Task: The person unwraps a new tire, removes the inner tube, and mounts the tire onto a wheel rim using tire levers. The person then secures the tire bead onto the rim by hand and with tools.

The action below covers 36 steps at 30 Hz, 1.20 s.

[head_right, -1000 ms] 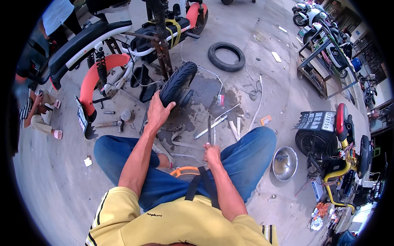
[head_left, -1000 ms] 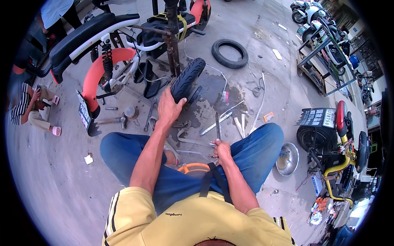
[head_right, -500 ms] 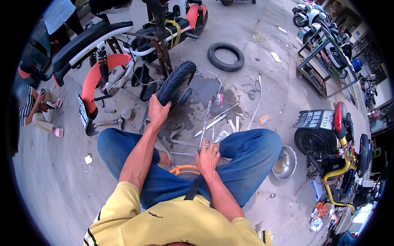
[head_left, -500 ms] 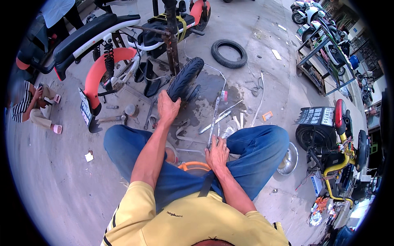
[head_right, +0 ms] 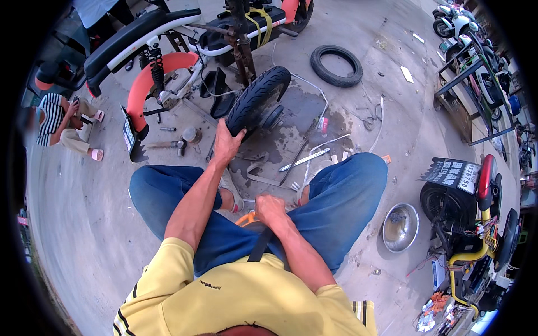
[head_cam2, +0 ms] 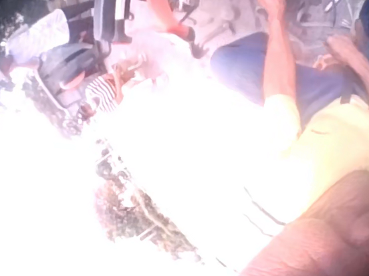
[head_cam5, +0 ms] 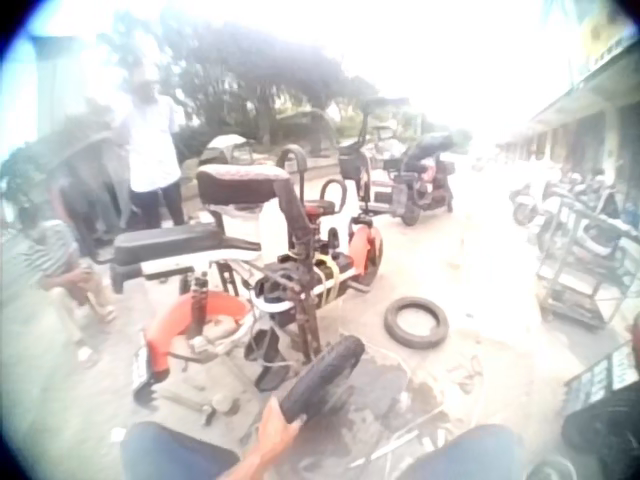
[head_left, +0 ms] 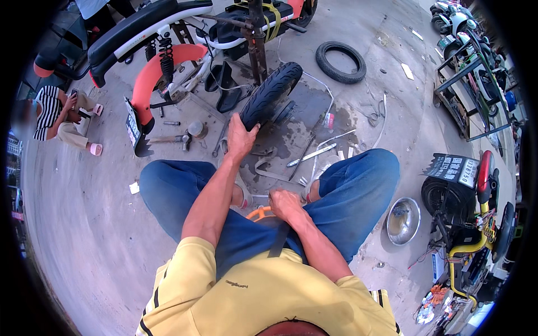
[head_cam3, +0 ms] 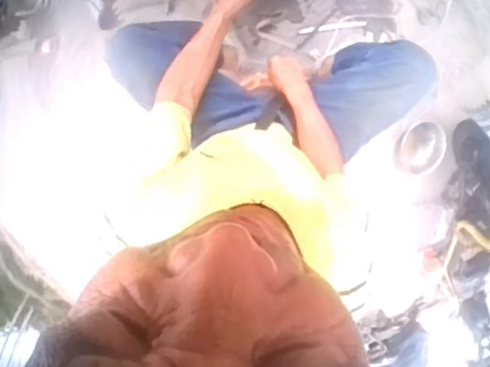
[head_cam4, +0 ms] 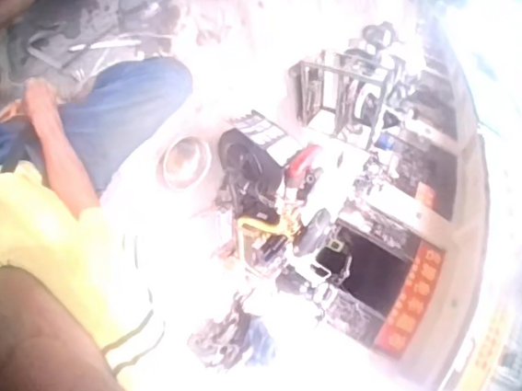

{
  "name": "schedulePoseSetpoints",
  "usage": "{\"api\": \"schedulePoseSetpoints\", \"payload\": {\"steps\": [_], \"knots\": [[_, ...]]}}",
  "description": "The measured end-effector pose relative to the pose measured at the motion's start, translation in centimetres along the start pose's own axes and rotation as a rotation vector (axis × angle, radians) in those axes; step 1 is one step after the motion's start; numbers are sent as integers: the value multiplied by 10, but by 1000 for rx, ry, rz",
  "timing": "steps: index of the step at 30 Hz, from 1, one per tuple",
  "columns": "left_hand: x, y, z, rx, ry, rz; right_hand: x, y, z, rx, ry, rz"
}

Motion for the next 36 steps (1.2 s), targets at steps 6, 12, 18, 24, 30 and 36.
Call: {"api": "schedulePoseSetpoints", "payload": {"steps": [6,12,18,24,30,36], "knots": [[-6,-31,-29,239,-46,-76,154,-70,-24,281,377,89],[-2,-43,-49,163,65,-216,265,-108,57,417,535,-127],[3,-41,-31,-26,29,-238,267,-82,169,233,568,-140],[0,-74,-4,98,214,-612,255,-81,181,239,428,-149],[-43,-154,3,595,162,-600,260,-69,195,216,369,30],[-55,-141,21,487,-297,-833,269,-58,209,178,328,152]]}}
Point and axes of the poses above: each hand's wrist, its own z-axis towards the middle knuckle, its own x-axis out of the back of the hand, y = z × x, the point moved 7 cm from there along z, towards the middle knuckle, and after that the axes turned 13 degrees about -x, right-handed, at the moved point
